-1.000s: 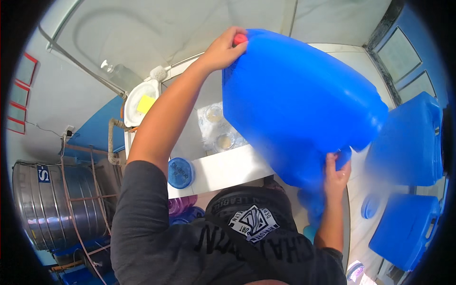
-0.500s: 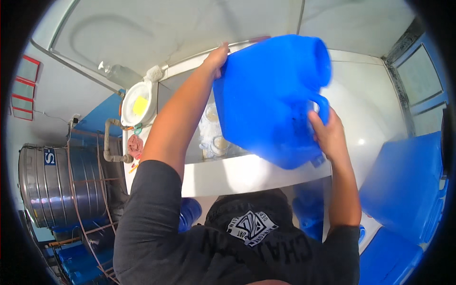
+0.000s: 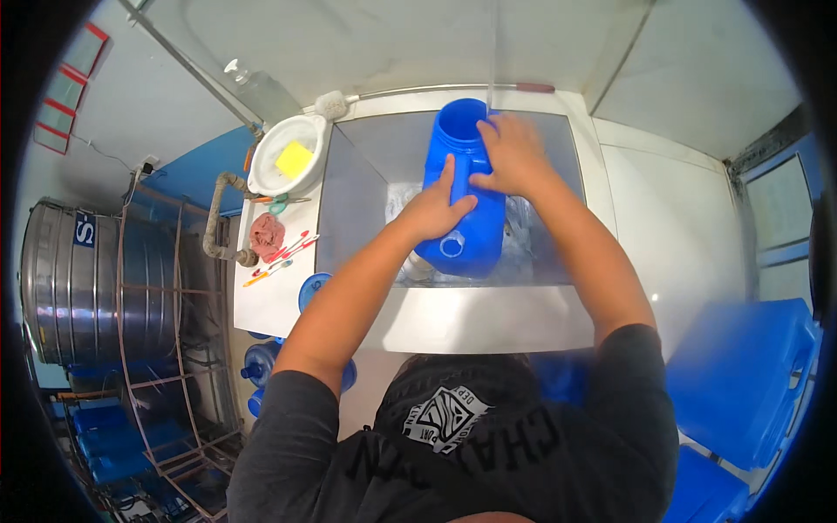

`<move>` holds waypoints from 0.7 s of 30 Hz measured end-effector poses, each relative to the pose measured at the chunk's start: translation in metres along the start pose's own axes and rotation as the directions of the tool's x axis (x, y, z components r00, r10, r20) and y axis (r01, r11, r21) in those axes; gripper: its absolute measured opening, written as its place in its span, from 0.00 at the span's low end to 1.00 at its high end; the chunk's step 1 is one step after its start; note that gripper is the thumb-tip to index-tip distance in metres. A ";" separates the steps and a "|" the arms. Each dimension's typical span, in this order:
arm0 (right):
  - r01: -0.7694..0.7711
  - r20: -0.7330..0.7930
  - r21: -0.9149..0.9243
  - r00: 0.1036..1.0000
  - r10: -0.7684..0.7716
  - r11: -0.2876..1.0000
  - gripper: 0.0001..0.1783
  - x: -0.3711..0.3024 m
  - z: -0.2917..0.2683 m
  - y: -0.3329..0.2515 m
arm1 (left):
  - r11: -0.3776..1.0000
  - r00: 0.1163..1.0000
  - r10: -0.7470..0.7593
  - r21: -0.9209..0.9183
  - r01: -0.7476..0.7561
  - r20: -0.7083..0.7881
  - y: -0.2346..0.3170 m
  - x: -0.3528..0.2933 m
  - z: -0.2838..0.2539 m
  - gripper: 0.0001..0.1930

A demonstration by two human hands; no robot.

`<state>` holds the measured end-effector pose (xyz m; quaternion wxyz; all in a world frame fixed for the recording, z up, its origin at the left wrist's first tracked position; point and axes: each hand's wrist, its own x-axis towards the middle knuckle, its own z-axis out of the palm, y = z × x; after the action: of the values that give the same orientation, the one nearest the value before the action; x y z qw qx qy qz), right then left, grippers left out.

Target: The person washes several large blue plastic containers in a sink using a yellow sponge, rinses them, and places them on a counter. They then use a red heat gun to apply shrink-wrap labels to the containers and secure the lids.

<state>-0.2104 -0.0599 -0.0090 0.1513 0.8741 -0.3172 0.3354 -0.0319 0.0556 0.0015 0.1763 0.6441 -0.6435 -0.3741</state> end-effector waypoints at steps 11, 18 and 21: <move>-0.206 0.493 -0.022 0.849 0.190 0.978 0.39 0.048 -0.004 0.007 | 0.822 0.955 -0.198 -0.568 0.038 -0.223 -0.079 -0.020 -0.031 0.45; -0.130 -0.079 0.086 0.988 0.136 0.988 0.13 0.230 -0.142 0.026 | 0.487 0.950 -0.313 -0.862 0.141 -0.022 -0.145 -0.096 -0.116 0.49; -0.118 -0.075 0.344 0.985 0.153 0.931 0.14 0.231 -0.115 0.080 | 0.205 0.965 -0.147 -0.961 -0.186 -0.218 -0.100 -0.143 -0.183 0.50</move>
<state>-0.1870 -0.1694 0.2368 -0.0090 0.8451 -0.3064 0.4381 0.1835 0.1571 0.0873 0.6305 0.4227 -0.2415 -0.6045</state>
